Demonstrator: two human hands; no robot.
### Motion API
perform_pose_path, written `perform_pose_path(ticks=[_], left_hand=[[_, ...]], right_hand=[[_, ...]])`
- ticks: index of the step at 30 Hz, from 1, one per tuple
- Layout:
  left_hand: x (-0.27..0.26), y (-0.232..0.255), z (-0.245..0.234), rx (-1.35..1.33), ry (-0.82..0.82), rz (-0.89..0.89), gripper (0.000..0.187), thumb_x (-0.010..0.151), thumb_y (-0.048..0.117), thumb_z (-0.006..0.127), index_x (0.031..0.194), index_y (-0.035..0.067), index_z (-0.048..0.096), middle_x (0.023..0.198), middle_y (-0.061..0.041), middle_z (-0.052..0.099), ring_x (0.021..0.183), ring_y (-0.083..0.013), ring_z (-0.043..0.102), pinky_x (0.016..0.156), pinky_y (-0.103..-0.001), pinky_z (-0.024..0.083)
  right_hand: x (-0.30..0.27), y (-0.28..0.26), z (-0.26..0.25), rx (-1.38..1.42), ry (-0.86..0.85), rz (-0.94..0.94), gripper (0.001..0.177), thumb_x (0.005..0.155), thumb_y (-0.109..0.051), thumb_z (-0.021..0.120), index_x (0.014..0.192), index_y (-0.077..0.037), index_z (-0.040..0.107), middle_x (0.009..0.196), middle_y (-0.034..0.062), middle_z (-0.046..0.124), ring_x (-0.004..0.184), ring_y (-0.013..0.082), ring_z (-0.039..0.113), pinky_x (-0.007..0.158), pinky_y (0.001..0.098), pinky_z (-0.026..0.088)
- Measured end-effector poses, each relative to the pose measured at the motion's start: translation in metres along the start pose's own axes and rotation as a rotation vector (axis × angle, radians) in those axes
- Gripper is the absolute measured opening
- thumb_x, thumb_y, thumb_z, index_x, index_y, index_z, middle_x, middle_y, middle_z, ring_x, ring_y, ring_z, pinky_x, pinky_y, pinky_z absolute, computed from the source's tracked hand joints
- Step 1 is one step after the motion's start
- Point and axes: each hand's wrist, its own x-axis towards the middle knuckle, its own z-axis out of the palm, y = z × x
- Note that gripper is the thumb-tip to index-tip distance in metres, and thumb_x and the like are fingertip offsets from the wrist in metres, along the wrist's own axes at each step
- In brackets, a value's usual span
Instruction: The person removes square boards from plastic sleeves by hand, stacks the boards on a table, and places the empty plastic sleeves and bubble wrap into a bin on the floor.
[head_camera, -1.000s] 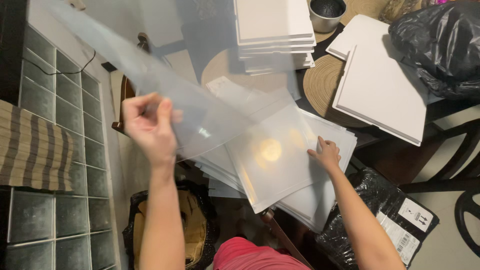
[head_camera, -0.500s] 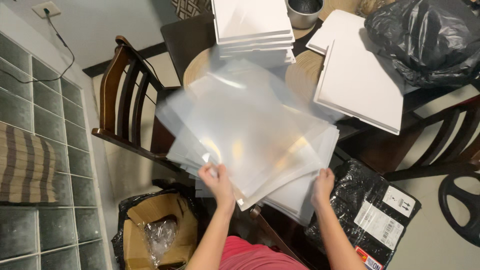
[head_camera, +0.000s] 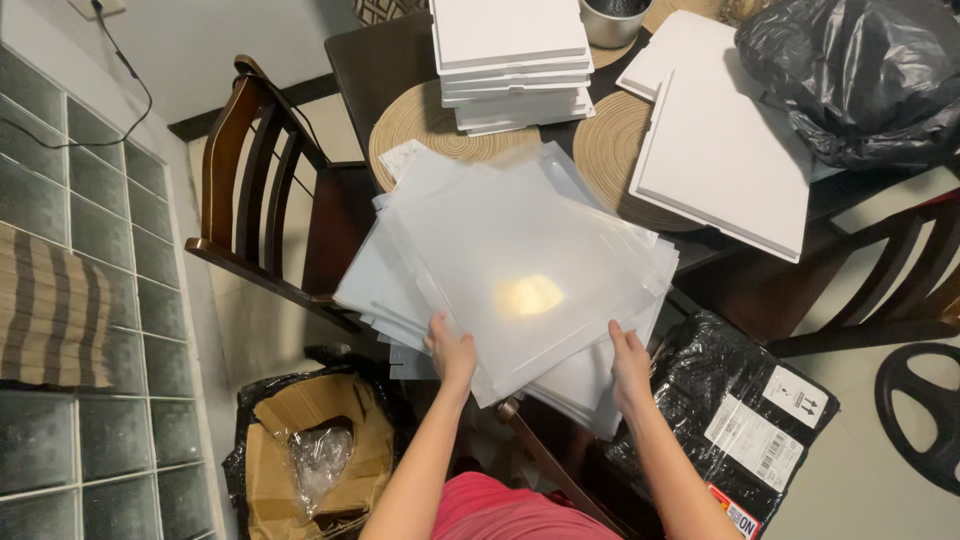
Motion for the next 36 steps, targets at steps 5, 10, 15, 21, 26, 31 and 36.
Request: perform_pose_path(ticks=[5,10,15,21,26,31,36], left_hand=[[0.012,0.004,0.009,0.138,0.062,-0.011,0.071,0.085,0.020,0.076,0.143,0.018,0.035,0.144,-0.021,0.042,0.130,-0.0422,0.047,0.102,-0.050,0.044],[0.016,0.001,0.013,0.011,-0.039,-0.056,0.060,0.086,0.014,0.067,0.137,0.014,0.035,0.119,-0.027,0.064,0.108,-0.0422,0.067,0.095,-0.049,0.052],[-0.037,0.003,0.052,-0.103,-0.042,0.001,0.075,0.082,0.007,0.075,0.134,0.013,0.021,0.114,-0.025,0.059,0.106,-0.0382,0.065,0.093,-0.048,0.052],[-0.030,-0.047,0.020,-0.350,-0.787,-0.182,0.037,0.086,0.010,0.080,0.102,-0.016,0.059,0.085,-0.025,0.066,0.083,-0.0455,0.067,0.071,-0.054,0.056],[0.095,-0.011,-0.032,0.339,0.018,0.538,0.052,0.079,0.037,0.079,0.114,0.001,0.064,0.120,-0.022,0.062,0.111,-0.0393,0.060,0.095,-0.047,0.050],[0.209,0.012,-0.050,0.568,0.170,0.935,0.093,0.079,0.054,0.084,0.136,-0.011,0.050,0.144,-0.038,0.042,0.135,-0.0596,0.037,0.108,-0.069,0.032],[0.232,0.026,-0.038,0.689,-0.109,0.475,0.099,0.074,0.068,0.079,0.140,0.000,0.049,0.138,-0.025,0.052,0.127,-0.0466,0.046,0.109,-0.055,0.037]], right_hand=[[0.010,0.008,-0.013,0.093,-0.021,-0.016,0.079,0.095,-0.039,0.078,0.144,0.015,0.047,0.132,0.0281,0.047,0.122,0.0389,0.044,0.101,0.0497,0.039],[0.018,-0.008,-0.011,0.148,0.011,0.144,0.072,0.083,-0.034,0.081,0.138,0.002,0.053,0.109,0.0042,0.054,0.095,0.0138,0.049,0.083,0.0352,0.045],[-0.002,-0.030,0.025,0.137,-0.064,-0.177,0.061,0.086,-0.013,0.083,0.133,0.007,0.050,0.127,0.0164,0.065,0.115,0.0267,0.064,0.096,0.0339,0.052],[-0.019,-0.059,0.013,0.147,-0.019,-0.082,0.049,0.084,0.009,0.069,0.129,0.013,0.050,0.119,0.0268,0.067,0.104,0.0348,0.071,0.090,0.0396,0.062],[-0.009,-0.040,0.006,0.108,0.022,-0.075,0.060,0.085,0.005,0.071,0.136,0.007,0.040,0.126,0.0244,0.062,0.110,0.0332,0.067,0.091,0.0405,0.059],[-0.013,-0.048,0.012,0.045,0.038,-0.005,0.070,0.086,0.002,0.068,0.147,0.001,0.033,0.126,0.0241,0.062,0.108,0.0344,0.069,0.092,0.0406,0.059],[-0.022,-0.062,0.021,-0.051,-0.091,0.033,0.075,0.083,-0.004,0.068,0.151,-0.004,0.037,0.127,0.0283,0.066,0.108,0.0382,0.069,0.089,0.0423,0.059]])
